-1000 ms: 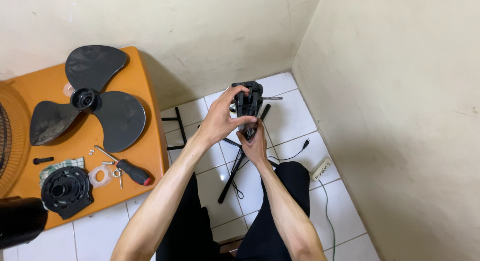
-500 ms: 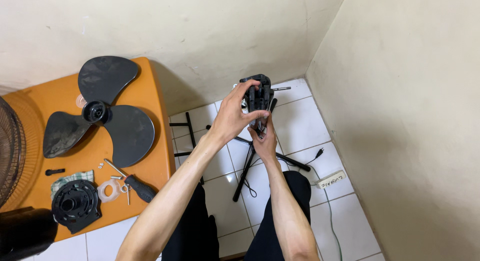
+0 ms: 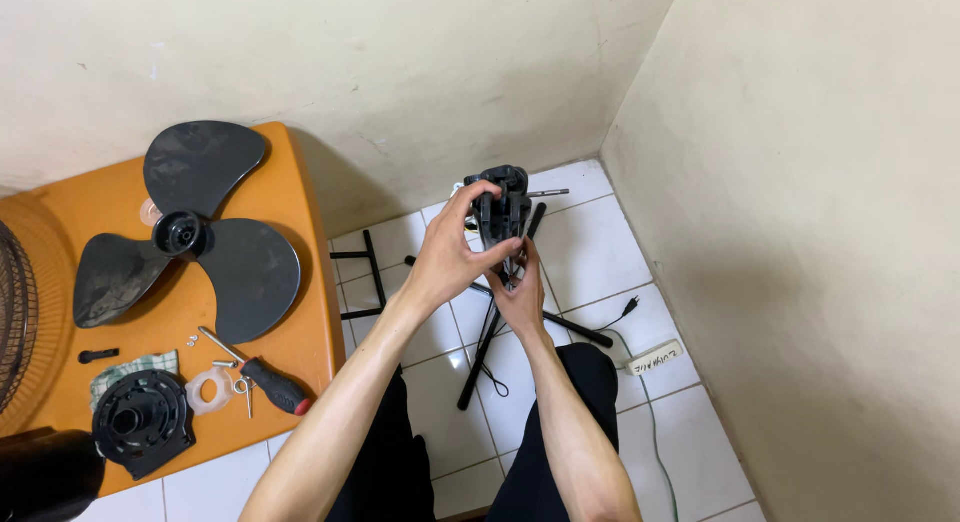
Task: The person attaches the motor housing to the fan stand and secures it with a screwdriver. They then tighten the mounting screws to complete the assembly.
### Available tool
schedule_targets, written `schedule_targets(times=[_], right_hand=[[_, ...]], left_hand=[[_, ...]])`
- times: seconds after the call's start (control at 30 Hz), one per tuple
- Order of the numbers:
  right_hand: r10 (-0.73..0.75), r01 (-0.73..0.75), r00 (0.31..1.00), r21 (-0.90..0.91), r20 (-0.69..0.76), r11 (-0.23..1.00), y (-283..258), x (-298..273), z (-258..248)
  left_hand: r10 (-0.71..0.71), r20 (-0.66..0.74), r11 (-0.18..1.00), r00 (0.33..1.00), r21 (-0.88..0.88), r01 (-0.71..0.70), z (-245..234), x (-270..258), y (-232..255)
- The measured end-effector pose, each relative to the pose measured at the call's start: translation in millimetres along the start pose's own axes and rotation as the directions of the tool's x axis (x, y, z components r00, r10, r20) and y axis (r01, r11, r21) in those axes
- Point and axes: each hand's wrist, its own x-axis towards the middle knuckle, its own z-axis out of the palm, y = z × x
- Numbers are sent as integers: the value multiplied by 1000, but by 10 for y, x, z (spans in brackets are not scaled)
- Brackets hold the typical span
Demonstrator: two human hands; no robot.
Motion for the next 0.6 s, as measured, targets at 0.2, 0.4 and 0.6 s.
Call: schedule_targets(times=[0.2, 0.4, 0.6], right_hand=[[22, -36, 990, 100, 138, 994, 18, -29, -137], [-71, 62, 993, 91, 91, 994, -234, 149, -612], [-109, 109, 994, -18, -7, 994, -818, 870, -797]], left_hand=[[-6, -26, 1000, 1000, -31, 5, 19, -200, -1], [46, 48, 924, 998, -382, -24, 10, -140, -292], [-304, -292, 952, 907, -120, 281, 152, 125, -1034]])
